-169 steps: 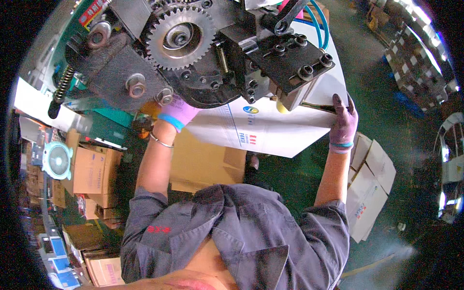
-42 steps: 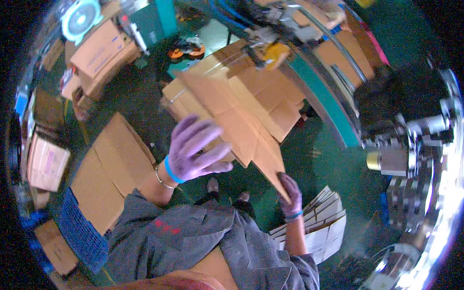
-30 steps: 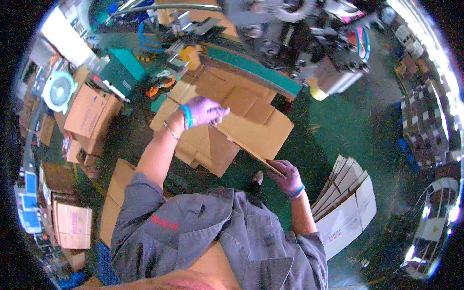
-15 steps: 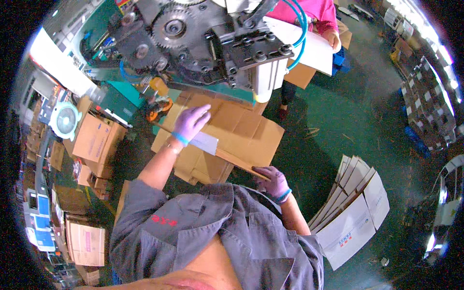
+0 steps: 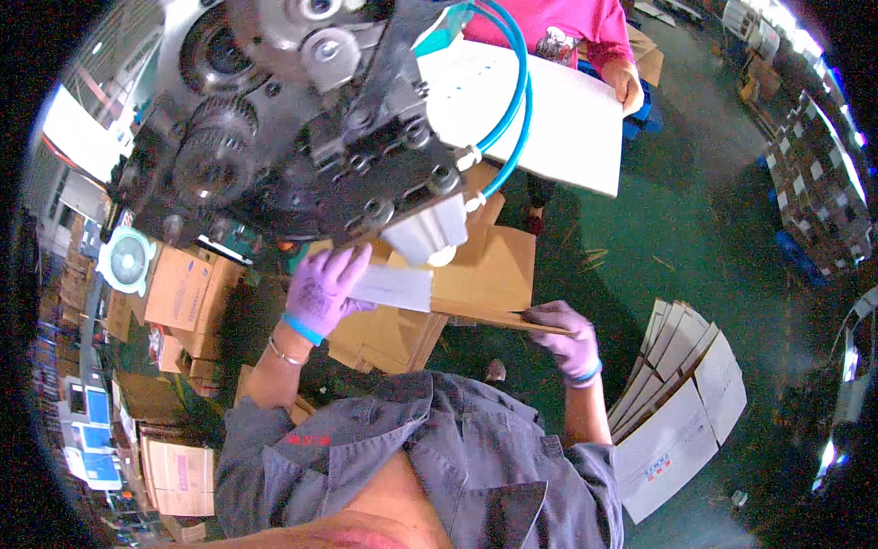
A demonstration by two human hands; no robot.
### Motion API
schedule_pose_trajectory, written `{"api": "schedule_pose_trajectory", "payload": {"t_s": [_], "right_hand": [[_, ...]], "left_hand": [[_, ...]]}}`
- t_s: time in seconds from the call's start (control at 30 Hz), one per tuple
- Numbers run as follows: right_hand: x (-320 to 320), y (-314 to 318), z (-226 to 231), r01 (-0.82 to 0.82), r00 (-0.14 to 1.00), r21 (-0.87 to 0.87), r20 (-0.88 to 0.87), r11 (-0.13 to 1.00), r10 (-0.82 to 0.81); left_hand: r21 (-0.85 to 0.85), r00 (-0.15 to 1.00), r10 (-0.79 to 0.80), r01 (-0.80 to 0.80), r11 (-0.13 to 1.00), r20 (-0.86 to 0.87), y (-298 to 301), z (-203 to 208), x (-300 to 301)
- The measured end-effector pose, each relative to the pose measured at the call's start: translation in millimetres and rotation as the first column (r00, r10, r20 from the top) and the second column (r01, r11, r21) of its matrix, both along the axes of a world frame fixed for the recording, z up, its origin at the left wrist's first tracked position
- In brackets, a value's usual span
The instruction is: The person takes a cardboard box from a stack, folds the flaps, and feeds it through a sealing machine while another person assists by handling the boxes on the other side.
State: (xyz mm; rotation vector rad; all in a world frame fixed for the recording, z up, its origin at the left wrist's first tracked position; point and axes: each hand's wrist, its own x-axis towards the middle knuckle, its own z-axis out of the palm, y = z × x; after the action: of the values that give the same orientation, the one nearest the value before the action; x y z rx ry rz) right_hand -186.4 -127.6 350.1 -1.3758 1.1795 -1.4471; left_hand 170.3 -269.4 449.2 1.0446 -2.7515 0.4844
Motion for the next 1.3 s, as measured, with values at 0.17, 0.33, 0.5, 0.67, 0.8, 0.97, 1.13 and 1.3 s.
{"api": "schedule_pose_trajectory", "payload": {"t_s": [0.17, 0.33, 0.5, 0.67, 0.8, 0.97, 1.13, 1.3], "right_hand": [[-40, -36, 41, 0.113, 0.992, -0.183, -0.031, 0.977, -0.12], [-60, -97, 78, 0.091, 0.839, 0.065, 0.533, 0.994, -0.112], [-44, -128, 114, 0.3, 0.81, 0.173, 0.473, 0.938, -0.346], [-40, -107, 114, 0.386, 0.843, 0.104, 0.363, 0.917, -0.396], [-44, -80, 109, 0.419, 0.87, 0.056, 0.263, 0.906, -0.418], [-39, -72, 108, 0.261, 0.89, 0.131, 0.352, 0.956, -0.291], [-47, -92, 73, 0.159, 0.795, 0.027, 0.589, 0.987, -0.144], [-13, -69, 111, 0.478, 0.807, 0.134, 0.322, 0.868, -0.494]], "left_hand": [[-0.335, 0.887, -0.104, -0.059, 0.94, -0.45, -36, -13, -15], [-0.143, 0.886, -0.055, -0.013, 0.99, -0.461, -62, -18, -17], [0.003, 0.9, -0.03, 0.035, 0.999, -0.435, -84, -2, 14], [0.082, 0.889, -0.055, 0.103, 0.991, -0.454, -106, 1, 29], [0.053, 0.874, -0.115, 0.159, 0.986, -0.472, -111, -5, 20], [0.037, 0.851, -0.173, 0.22, 0.975, -0.496, -118, -22, 17], [0.127, 0.801, -0.163, 0.285, 0.95, -0.576, -149, -58, 30], [-0.243, 0.934, -0.192, 0.119, 0.963, -0.302, -123, -8, 25]]}}
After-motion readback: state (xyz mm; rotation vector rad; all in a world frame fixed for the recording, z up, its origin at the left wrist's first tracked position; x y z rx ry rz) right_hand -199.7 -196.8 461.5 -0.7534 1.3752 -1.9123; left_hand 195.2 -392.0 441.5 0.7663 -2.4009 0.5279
